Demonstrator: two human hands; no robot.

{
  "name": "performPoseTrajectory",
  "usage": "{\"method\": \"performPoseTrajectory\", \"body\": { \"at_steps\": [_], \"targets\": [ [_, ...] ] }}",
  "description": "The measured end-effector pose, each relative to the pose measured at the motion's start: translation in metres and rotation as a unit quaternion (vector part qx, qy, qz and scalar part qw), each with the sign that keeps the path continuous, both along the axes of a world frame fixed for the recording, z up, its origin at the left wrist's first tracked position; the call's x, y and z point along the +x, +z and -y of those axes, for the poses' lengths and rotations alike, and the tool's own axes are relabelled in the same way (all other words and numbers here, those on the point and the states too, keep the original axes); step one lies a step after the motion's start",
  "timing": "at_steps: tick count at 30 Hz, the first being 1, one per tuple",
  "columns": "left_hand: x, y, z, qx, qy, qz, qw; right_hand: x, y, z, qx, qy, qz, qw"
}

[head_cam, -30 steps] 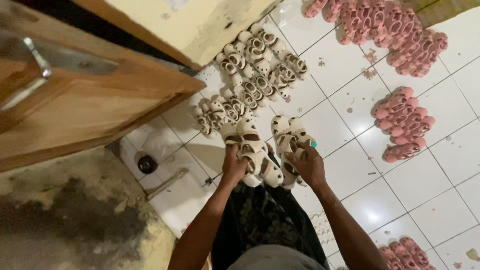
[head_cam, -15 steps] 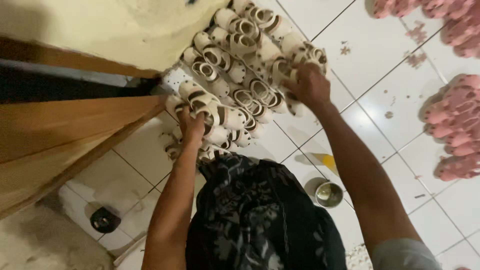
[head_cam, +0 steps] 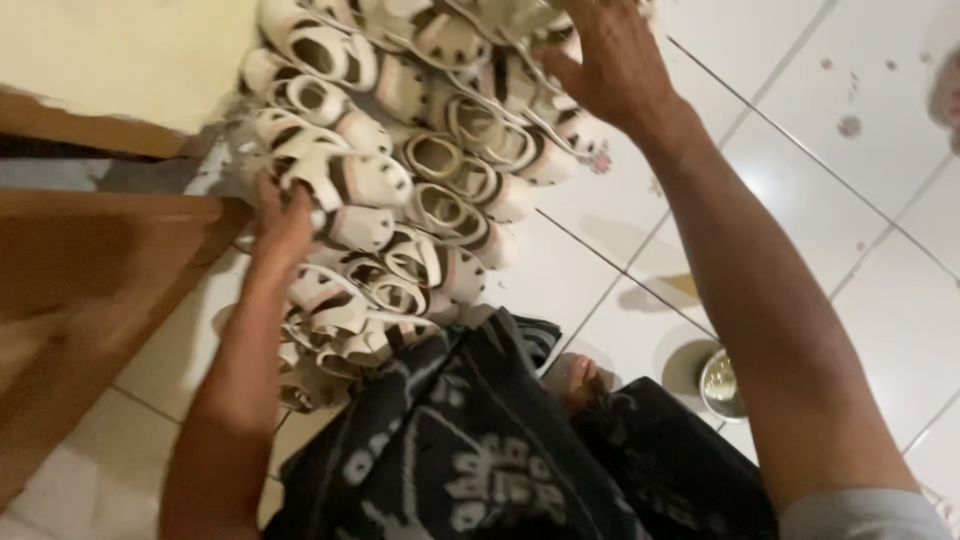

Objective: The person sits on a tiled floor and arranges numerous white and pink sandals into neat rows. They pick up individual sandals, pair them, and place them in organized lines. A second person is visible nearby, also working with footwear.

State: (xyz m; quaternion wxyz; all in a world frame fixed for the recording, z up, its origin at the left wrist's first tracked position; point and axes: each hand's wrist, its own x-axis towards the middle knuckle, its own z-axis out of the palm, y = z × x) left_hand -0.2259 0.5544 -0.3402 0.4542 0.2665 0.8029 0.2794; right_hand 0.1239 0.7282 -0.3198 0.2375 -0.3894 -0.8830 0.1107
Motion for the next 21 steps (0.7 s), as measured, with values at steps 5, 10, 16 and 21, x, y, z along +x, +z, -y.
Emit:
{"method": "performPoseTrajectory", "body": {
  "at_steps": [5, 10, 16, 21],
  "targets": [
    [-0.012, 0.013, 0.009, -0.006, -0.115, -0.179, 0.977, 0.056, 0.034, 0.064, -0.079, -0.055, -0.003, 0.995],
    [-0.004, 0.033, 0.071, 0.264, -0.256, -0.452, 0.813, 0.077, 0.000, 0.231, -0.200, -0.129, -0.113, 0.965],
    [0.095, 0.020, 0.175, -0.143, -0.665, -0.217, 0.701, 0.074, -0.061, 0.449, -0.174, -0.242, 0.010, 0.954],
    [0.129, 0.027, 0.276, -0.199, -0.801, -0.165, 0.539, 0.057, -0.085, 0.579, -0.506, -0.100, -0.120, 0.848]
  ]
}}
